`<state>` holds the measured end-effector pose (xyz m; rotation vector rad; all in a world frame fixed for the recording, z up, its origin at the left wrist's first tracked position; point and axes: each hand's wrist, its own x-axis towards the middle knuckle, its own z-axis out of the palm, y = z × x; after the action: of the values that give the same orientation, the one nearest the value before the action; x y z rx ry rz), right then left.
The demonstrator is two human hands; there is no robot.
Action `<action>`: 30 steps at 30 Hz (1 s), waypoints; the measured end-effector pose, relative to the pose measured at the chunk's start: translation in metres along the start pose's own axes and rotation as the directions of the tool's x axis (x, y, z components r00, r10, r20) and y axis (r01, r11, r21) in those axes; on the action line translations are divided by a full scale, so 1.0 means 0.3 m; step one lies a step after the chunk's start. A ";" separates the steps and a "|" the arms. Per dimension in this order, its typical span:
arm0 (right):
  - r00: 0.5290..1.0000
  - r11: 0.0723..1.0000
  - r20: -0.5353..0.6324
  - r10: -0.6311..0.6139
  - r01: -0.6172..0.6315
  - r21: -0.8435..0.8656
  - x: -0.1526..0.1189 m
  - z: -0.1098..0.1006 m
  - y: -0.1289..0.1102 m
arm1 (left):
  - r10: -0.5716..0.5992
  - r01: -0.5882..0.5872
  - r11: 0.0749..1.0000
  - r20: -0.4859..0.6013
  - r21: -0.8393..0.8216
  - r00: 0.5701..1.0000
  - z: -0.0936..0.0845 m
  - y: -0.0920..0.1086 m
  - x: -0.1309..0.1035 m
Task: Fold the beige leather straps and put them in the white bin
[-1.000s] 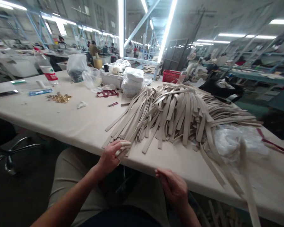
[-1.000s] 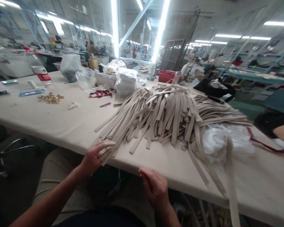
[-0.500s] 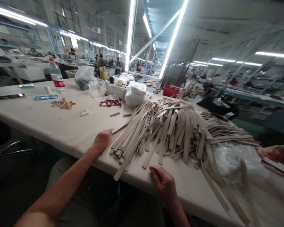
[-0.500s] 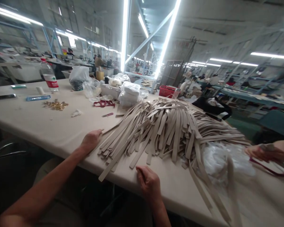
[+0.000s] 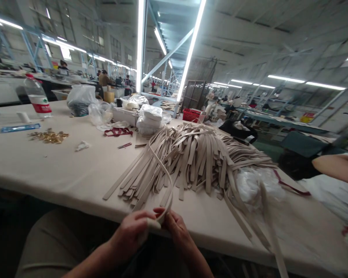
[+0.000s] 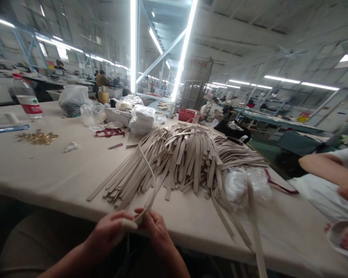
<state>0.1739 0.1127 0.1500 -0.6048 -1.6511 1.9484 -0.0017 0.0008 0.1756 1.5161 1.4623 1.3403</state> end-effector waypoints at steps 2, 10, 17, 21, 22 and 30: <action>0.994 0.951 0.048 0.102 -0.112 0.289 -0.009 0.031 -0.031 | -0.052 0.061 0.997 0.180 -0.048 0.982 0.099 -0.026 -0.040; 0.947 0.802 -0.306 -0.096 0.256 0.540 -0.075 -0.158 -0.318 | -0.576 0.616 0.782 0.264 -0.094 0.773 0.151 -0.145 -0.135; 0.756 0.809 -0.625 -0.192 0.483 0.336 -0.181 -0.331 -0.404 | -0.626 0.638 0.745 0.123 -0.198 0.770 0.066 -0.187 -0.204; 0.602 0.801 -0.773 -0.199 0.554 0.226 -0.218 -0.399 -0.431 | -0.560 0.560 0.826 0.011 -0.065 0.828 0.020 -0.230 -0.240; 0.565 0.798 -0.795 -0.220 0.574 0.187 -0.230 -0.413 -0.442 | -0.511 0.511 0.860 -0.019 -0.002 0.860 0.004 -0.246 -0.252; 0.436 0.728 -0.807 -0.397 0.685 0.011 -0.297 -0.478 -0.480 | -0.146 0.143 0.889 -0.028 0.436 0.989 -0.162 -0.437 -0.345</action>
<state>0.3467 0.1834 0.2698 -0.5341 -0.7616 1.1480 -0.0748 -0.0848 0.0430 1.6351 1.9263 0.9556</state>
